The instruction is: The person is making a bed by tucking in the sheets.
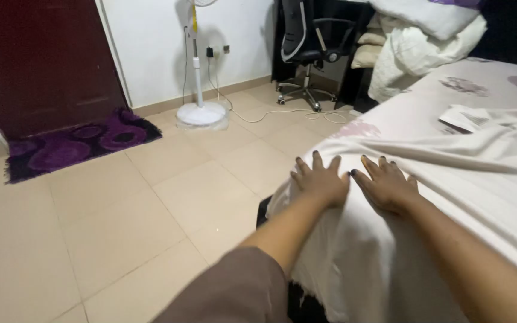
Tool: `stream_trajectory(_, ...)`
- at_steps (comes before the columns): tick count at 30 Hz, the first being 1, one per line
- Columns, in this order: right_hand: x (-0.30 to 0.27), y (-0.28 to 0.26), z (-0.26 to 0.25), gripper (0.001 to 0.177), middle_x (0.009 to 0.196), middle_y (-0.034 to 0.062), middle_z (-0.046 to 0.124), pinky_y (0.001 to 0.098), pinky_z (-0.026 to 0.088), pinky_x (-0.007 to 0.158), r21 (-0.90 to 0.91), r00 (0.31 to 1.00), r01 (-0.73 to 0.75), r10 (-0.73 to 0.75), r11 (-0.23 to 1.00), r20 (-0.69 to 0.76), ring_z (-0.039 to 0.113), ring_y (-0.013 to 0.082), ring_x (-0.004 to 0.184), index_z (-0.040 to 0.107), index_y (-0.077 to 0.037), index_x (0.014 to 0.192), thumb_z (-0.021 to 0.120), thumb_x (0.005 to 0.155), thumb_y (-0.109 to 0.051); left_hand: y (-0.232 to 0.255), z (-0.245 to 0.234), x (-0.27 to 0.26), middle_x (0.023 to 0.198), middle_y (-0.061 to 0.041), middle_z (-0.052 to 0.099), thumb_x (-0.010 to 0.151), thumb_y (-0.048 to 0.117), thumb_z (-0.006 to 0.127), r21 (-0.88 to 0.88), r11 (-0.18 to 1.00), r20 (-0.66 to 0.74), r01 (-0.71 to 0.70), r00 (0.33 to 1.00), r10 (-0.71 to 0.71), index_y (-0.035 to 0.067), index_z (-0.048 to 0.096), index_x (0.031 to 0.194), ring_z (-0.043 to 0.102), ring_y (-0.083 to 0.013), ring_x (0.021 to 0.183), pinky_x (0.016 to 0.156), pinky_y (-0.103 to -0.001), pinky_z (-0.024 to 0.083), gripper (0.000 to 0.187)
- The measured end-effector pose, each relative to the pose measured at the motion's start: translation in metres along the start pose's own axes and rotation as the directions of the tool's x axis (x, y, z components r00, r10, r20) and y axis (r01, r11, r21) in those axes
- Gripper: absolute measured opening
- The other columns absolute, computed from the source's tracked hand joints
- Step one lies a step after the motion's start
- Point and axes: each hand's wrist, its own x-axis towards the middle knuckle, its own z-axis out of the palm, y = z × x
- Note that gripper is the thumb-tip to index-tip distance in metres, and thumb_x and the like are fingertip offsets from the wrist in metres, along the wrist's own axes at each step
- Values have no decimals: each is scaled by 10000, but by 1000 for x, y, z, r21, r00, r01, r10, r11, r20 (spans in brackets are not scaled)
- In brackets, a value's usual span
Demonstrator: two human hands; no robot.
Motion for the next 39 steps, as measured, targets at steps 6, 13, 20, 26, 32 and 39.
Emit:
stream_trajectory(6,48,-1,6,830,1721,83,82,695,137,1191,16,998,-62,62,998,-16,110,318,1576,166,-390,1626,296,900,-771,13,-4,29,1679,-217,159,999,442,369,52,998,11,-29,1000,29,264,338,1579,99,-517,1529,1146,-778,116,608)
stream_trajectory(13,93,13,15,801,1707,88,88,701,136,1171,9,999,-49,49,999,-9,106,344,1557,161,-397,1627,310,915,-734,29,15,73,1633,-229,256,978,314,419,80,993,-55,-86,994,90,137,375,1551,184,-458,1511,1170,-704,142,602)
stream_trajectory(20,145,25,23,642,1657,84,293,668,185,1158,154,989,49,-26,987,-146,265,304,1530,394,-362,1532,410,937,-602,34,19,91,1364,-168,540,928,193,546,88,993,-233,-84,967,103,76,573,1315,467,-367,1304,1076,-608,326,406)
stream_trajectory(26,139,22,11,401,1356,88,588,602,298,1092,328,958,138,-41,935,-285,518,298,1280,675,-294,1295,547,927,-388,27,43,111,1128,-121,615,897,146,564,110,974,-480,-199,848,227,84,630,1144,576,-303,1107,919,-492,440,263)
stream_trajectory(32,137,23,10,180,1038,46,681,476,449,975,571,897,174,110,802,-429,643,239,1020,750,-200,1033,597,947,-238,27,47,118,1057,-130,617,917,134,560,164,920,-513,-357,766,388,83,653,1046,590,-310,1041,889,-482,456,167)
stream_trajectory(39,138,23,14,154,905,60,697,451,477,835,441,799,296,33,847,-600,665,259,882,810,-156,879,684,848,-72,25,41,116,1003,-154,602,913,128,558,45,885,-447,-463,783,433,58,655,1016,603,-340,981,869,-470,489,158)
